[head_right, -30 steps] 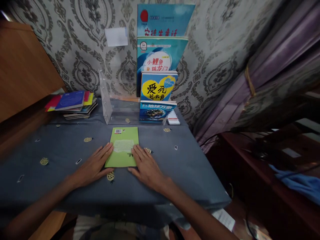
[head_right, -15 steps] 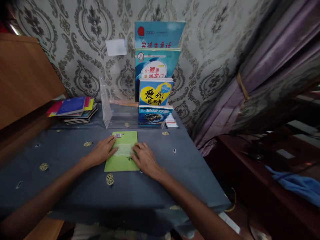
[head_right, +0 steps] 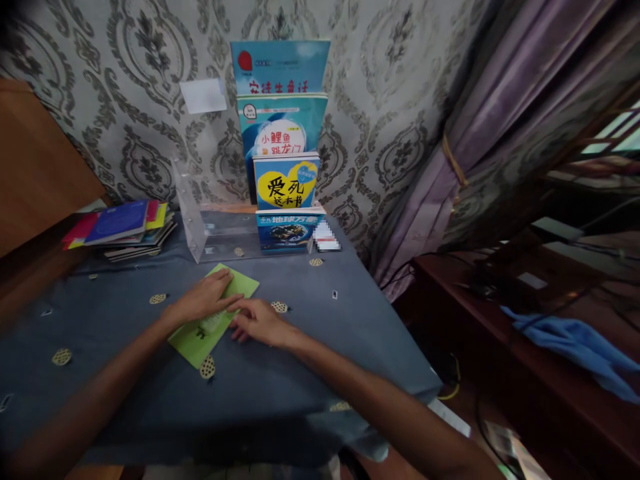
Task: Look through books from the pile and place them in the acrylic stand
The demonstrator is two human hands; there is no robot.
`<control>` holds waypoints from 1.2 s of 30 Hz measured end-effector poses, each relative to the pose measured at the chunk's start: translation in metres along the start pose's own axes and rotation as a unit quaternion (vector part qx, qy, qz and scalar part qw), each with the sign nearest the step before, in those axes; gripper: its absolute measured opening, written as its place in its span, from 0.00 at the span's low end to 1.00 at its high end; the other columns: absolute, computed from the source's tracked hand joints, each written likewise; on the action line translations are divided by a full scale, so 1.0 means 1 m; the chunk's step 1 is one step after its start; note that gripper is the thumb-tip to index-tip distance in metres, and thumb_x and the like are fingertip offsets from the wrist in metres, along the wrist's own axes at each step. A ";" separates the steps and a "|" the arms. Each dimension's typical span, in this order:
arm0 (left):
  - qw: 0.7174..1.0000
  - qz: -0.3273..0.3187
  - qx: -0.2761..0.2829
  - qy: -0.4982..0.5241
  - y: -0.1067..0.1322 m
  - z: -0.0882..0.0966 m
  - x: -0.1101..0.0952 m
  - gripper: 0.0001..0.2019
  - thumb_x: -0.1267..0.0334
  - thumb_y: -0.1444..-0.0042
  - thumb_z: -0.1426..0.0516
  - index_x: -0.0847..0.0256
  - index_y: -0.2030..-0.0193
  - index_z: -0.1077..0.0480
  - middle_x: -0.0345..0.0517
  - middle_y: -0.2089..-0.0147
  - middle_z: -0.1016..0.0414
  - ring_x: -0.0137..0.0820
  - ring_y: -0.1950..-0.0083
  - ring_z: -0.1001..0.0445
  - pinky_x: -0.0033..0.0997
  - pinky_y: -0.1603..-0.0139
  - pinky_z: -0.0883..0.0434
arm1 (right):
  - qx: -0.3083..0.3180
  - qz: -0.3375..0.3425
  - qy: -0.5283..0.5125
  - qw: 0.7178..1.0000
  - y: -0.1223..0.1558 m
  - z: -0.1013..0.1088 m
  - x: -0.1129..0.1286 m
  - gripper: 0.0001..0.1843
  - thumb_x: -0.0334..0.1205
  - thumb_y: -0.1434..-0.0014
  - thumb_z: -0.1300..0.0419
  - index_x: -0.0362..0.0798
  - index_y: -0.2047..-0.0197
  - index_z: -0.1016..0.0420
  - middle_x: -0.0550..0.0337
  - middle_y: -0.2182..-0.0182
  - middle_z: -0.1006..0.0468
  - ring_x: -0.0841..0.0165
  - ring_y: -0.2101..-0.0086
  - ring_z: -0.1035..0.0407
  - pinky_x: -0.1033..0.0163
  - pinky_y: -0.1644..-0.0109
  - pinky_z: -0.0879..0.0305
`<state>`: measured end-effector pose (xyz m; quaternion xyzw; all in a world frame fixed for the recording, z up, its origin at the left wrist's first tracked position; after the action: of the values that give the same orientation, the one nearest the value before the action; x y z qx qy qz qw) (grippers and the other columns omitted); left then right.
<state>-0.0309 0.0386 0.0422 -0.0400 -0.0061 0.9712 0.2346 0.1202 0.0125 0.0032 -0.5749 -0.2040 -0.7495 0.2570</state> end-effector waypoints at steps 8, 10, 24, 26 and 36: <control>0.994 0.064 0.007 -0.086 0.004 0.003 -0.043 0.20 0.52 0.37 0.46 0.69 0.49 0.30 0.67 0.46 0.27 0.53 0.43 0.29 0.48 0.47 0.28 | -0.242 0.037 0.138 0.960 -0.031 0.069 -0.008 0.17 0.30 0.39 0.49 0.48 0.52 0.23 0.57 0.65 0.15 0.66 0.65 0.20 0.59 0.56 0.25; 0.992 0.081 0.009 -0.099 0.004 0.005 -0.053 0.17 0.56 0.36 0.47 0.69 0.50 0.29 0.67 0.49 0.25 0.51 0.46 0.26 0.45 0.53 0.26 | -0.248 0.041 0.122 0.960 -0.036 0.074 -0.013 0.17 0.31 0.38 0.50 0.47 0.50 0.25 0.55 0.61 0.15 0.65 0.61 0.20 0.59 0.53 0.25; 0.990 0.109 0.060 -0.072 0.001 0.026 -0.049 0.18 0.61 0.32 0.54 0.63 0.59 0.23 0.56 0.58 0.18 0.43 0.55 0.20 0.38 0.56 0.31 | -0.237 0.078 0.099 0.963 -0.025 0.069 -0.014 0.18 0.35 0.34 0.51 0.48 0.45 0.28 0.55 0.57 0.15 0.63 0.56 0.21 0.54 0.47 0.28; 0.989 0.119 0.064 -0.057 0.001 0.027 -0.046 0.18 0.61 0.32 0.54 0.62 0.59 0.23 0.55 0.57 0.18 0.42 0.54 0.20 0.37 0.55 0.32 | -0.234 0.085 0.093 0.964 -0.026 0.069 -0.014 0.17 0.35 0.34 0.51 0.48 0.45 0.29 0.55 0.57 0.15 0.63 0.56 0.21 0.54 0.48 0.28; 0.991 0.122 0.055 -0.026 0.003 0.029 -0.037 0.19 0.61 0.31 0.55 0.61 0.61 0.23 0.52 0.61 0.18 0.39 0.57 0.22 0.34 0.58 0.36 | -0.234 0.106 0.079 0.963 -0.023 0.068 -0.012 0.17 0.36 0.34 0.50 0.47 0.44 0.30 0.53 0.57 0.15 0.63 0.55 0.22 0.56 0.50 0.29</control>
<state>-0.0019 0.0192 0.0737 -0.0023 0.0462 0.9922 0.1158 0.1603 0.0735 0.0091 -0.5762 0.0601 -0.7880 0.2082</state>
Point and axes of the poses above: each hand's wrist, its own y-axis away from the middle knuckle, its own z-axis out of the back of the hand, x = y × z, the point moved 4 cm from there along -y, towards the middle knuckle
